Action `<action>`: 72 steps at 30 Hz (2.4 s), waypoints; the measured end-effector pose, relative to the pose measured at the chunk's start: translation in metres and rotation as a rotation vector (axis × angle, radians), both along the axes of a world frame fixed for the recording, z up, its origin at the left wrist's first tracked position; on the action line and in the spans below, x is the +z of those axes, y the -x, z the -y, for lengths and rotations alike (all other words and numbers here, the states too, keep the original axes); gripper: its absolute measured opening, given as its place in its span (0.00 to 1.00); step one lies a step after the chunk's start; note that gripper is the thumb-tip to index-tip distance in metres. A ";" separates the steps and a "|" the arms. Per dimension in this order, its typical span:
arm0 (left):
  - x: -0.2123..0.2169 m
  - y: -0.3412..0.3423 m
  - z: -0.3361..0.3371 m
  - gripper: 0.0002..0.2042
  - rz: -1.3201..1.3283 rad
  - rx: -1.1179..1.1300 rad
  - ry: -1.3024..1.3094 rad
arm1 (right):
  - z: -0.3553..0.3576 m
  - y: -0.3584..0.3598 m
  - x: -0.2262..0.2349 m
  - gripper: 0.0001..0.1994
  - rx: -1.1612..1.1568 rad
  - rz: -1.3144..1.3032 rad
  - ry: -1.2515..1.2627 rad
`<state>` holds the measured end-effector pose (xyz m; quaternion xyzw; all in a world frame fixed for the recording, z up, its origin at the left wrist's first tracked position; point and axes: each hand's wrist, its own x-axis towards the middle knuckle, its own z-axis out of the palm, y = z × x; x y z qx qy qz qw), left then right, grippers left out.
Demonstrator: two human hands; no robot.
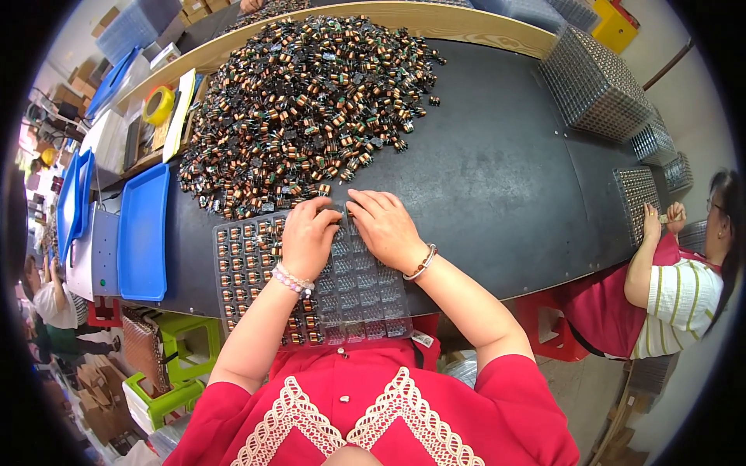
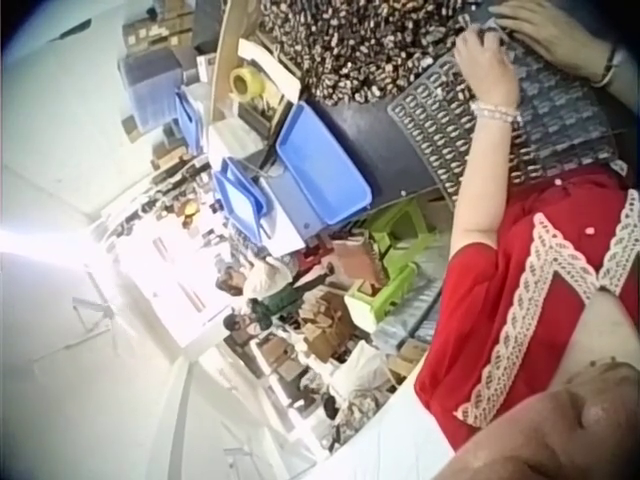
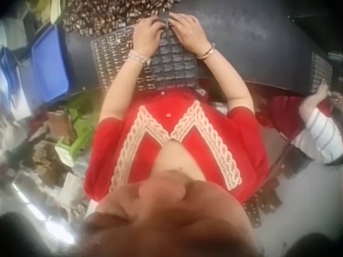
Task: The person sorts small electronic components by hand, taking them from a pile and placing them into a plastic grid tray for assembly.
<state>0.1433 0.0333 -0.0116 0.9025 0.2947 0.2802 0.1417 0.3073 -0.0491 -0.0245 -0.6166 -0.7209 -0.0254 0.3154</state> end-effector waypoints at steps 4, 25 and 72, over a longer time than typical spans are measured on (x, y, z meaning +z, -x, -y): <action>0.008 0.007 -0.001 0.07 -0.028 -0.058 -0.082 | 0.001 0.000 0.001 0.15 0.004 -0.017 0.030; 0.005 -0.002 -0.005 0.07 -0.016 0.059 0.024 | 0.002 -0.001 0.001 0.12 0.007 -0.031 0.009; 0.032 0.101 0.004 0.12 -0.217 0.175 0.287 | -0.082 0.041 0.011 0.14 0.111 -0.098 0.013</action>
